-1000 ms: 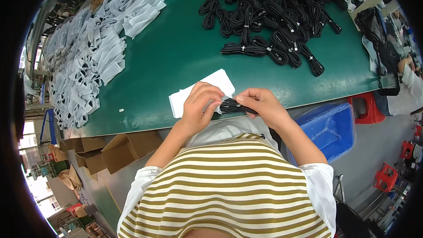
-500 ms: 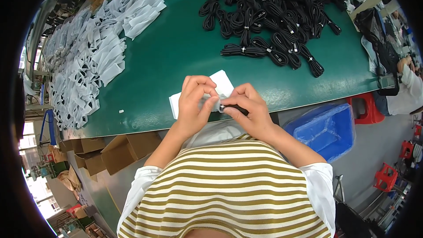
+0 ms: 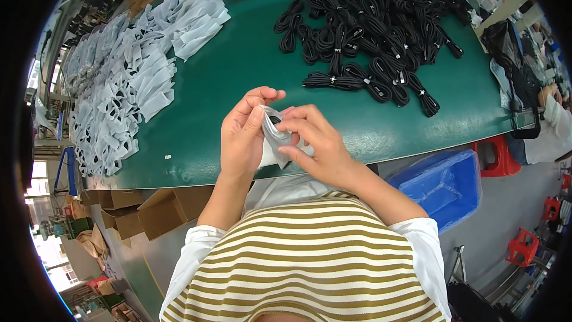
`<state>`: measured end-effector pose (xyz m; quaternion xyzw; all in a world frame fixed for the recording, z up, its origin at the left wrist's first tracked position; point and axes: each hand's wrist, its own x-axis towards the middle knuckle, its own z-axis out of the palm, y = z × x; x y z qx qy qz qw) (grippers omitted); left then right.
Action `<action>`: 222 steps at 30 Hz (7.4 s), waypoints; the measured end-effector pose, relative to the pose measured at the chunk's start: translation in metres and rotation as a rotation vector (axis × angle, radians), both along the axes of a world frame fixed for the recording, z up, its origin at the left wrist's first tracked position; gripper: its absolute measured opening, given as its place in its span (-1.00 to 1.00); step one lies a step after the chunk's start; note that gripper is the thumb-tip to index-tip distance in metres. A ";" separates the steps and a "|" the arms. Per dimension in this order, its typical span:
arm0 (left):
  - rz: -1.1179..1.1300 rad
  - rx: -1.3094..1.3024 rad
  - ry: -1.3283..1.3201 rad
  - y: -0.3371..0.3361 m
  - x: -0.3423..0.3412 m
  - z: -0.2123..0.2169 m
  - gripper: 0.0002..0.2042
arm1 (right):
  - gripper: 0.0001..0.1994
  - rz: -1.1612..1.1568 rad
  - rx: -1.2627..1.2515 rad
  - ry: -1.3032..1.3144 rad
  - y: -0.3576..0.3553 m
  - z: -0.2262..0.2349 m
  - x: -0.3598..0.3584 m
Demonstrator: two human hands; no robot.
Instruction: Packing black cables into small white plastic bags at a production line station.
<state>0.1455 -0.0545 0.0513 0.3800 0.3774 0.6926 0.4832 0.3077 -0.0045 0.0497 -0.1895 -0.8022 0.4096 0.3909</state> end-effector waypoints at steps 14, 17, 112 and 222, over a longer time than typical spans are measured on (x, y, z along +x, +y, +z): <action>0.419 -0.127 1.328 0.025 -0.085 -0.010 -0.58 | -0.83 -0.583 0.665 -0.368 0.084 -0.024 0.030; 0.584 0.088 1.615 0.023 -0.073 -0.007 -0.62 | -0.77 -0.507 0.656 -0.496 0.081 -0.034 0.038; 0.297 0.007 0.146 -0.009 -0.048 0.009 -0.89 | -0.64 -0.100 0.114 -0.078 0.032 -0.017 -0.001; 0.066 -0.178 0.884 -0.019 0.023 -0.054 -0.90 | -0.54 -0.318 0.218 -0.281 -0.011 -0.040 0.086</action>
